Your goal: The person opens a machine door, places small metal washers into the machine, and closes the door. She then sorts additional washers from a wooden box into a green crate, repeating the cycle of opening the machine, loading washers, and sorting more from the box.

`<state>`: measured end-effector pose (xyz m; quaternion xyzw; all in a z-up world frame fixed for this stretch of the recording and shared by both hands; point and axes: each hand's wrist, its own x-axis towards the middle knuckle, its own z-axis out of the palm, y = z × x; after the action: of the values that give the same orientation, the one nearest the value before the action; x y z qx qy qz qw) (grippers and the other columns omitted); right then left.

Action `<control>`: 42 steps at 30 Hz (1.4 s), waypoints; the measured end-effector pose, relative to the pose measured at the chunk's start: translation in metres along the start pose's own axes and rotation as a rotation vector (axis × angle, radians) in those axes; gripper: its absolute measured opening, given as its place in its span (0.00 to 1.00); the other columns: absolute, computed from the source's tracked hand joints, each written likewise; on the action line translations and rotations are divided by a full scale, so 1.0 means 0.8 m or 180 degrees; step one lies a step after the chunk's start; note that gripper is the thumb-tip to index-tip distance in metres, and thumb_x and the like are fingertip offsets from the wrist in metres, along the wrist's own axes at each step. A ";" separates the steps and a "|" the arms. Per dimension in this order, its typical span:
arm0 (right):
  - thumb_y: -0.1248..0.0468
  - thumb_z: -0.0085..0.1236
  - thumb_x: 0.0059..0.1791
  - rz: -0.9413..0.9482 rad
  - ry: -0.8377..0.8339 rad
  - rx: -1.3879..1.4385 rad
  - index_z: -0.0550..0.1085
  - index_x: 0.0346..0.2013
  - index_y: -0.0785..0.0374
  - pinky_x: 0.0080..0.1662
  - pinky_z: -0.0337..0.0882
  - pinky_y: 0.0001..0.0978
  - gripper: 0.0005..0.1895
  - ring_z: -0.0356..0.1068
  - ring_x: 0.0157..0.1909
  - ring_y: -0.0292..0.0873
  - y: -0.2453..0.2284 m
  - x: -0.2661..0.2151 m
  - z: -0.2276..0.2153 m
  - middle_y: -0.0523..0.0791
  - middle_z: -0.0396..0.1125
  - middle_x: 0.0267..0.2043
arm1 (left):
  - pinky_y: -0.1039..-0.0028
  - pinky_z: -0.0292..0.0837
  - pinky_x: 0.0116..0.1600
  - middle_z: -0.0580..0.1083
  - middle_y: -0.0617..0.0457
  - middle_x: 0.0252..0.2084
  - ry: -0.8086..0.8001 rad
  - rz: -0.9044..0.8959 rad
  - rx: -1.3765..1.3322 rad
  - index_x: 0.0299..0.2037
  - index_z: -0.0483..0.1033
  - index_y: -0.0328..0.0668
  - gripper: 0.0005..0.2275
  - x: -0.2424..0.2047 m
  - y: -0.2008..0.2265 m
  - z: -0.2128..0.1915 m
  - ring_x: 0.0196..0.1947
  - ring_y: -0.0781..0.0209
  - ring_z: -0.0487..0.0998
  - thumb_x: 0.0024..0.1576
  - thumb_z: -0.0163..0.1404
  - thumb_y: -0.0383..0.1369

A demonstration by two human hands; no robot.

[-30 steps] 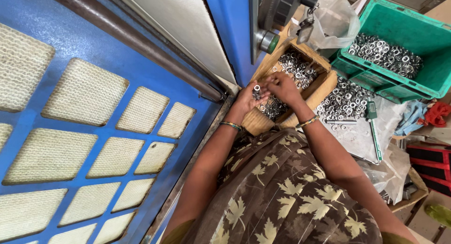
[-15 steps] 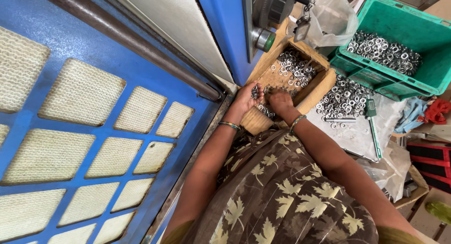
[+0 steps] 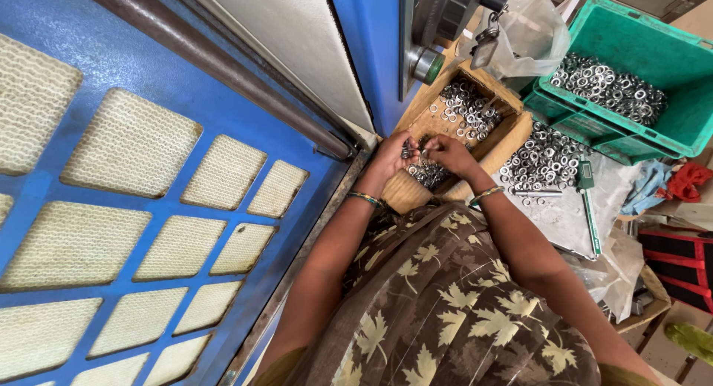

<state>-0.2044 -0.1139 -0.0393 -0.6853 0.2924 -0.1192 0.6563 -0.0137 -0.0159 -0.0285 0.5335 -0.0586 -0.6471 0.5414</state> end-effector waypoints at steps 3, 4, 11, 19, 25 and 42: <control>0.68 0.57 0.51 0.0342 0.0106 0.0628 0.74 0.48 0.65 0.41 0.73 0.29 0.11 0.72 0.38 0.38 0.002 0.003 -0.009 0.43 0.72 0.40 | 0.72 0.77 0.29 0.73 0.53 0.26 -0.0002 0.0174 0.0348 0.35 0.70 0.40 0.14 -0.007 0.003 0.007 0.24 0.63 0.76 0.67 0.46 0.41; 0.67 0.57 0.52 0.0370 0.0132 0.0840 0.74 0.48 0.65 0.41 0.73 0.28 0.10 0.72 0.38 0.36 0.000 0.004 -0.011 0.42 0.72 0.41 | 0.74 0.76 0.28 0.72 0.54 0.26 0.0020 0.0183 0.0533 0.36 0.71 0.40 0.12 -0.009 0.005 0.009 0.23 0.65 0.76 0.66 0.48 0.40; 0.65 0.57 0.54 0.0342 0.0214 0.1001 0.76 0.50 0.66 0.39 0.74 0.26 0.11 0.71 0.35 0.33 -0.019 -0.006 -0.005 0.42 0.73 0.39 | 0.78 0.70 0.22 0.75 0.53 0.26 0.0021 0.0242 0.1103 0.43 0.74 0.39 0.07 -0.010 -0.004 0.023 0.20 0.69 0.75 0.59 0.55 0.32; 0.65 0.54 0.56 0.0350 0.0376 0.0982 0.77 0.49 0.68 0.38 0.74 0.24 0.11 0.73 0.32 0.32 -0.015 -0.008 -0.001 0.44 0.75 0.39 | 0.78 0.72 0.23 0.76 0.53 0.27 -0.0041 0.0279 0.1240 0.43 0.75 0.33 0.11 -0.013 -0.004 0.021 0.21 0.69 0.75 0.57 0.59 0.33; 0.66 0.51 0.57 -0.0211 0.0709 0.0881 0.77 0.51 0.69 0.48 0.74 0.25 0.11 0.74 0.44 0.33 0.001 -0.001 -0.006 0.44 0.76 0.47 | 0.77 0.73 0.24 0.73 0.54 0.28 0.0129 0.0154 0.1154 0.41 0.71 0.37 0.05 -0.037 0.014 0.032 0.22 0.67 0.75 0.59 0.52 0.29; 0.60 0.61 0.45 -0.0539 0.0101 -0.3588 0.77 0.44 0.59 0.52 0.72 0.43 0.14 0.72 0.52 0.51 -0.045 0.009 0.063 0.47 0.72 0.50 | 0.69 0.73 0.35 0.73 0.52 0.32 -0.0906 0.0185 -0.0304 0.41 0.73 0.41 0.09 -0.022 0.007 -0.025 0.31 0.60 0.76 0.61 0.38 0.32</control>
<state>-0.1623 -0.0769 -0.0115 -0.9487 0.2646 -0.0073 0.1730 0.0022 0.0051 -0.0220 0.4081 -0.1193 -0.7023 0.5709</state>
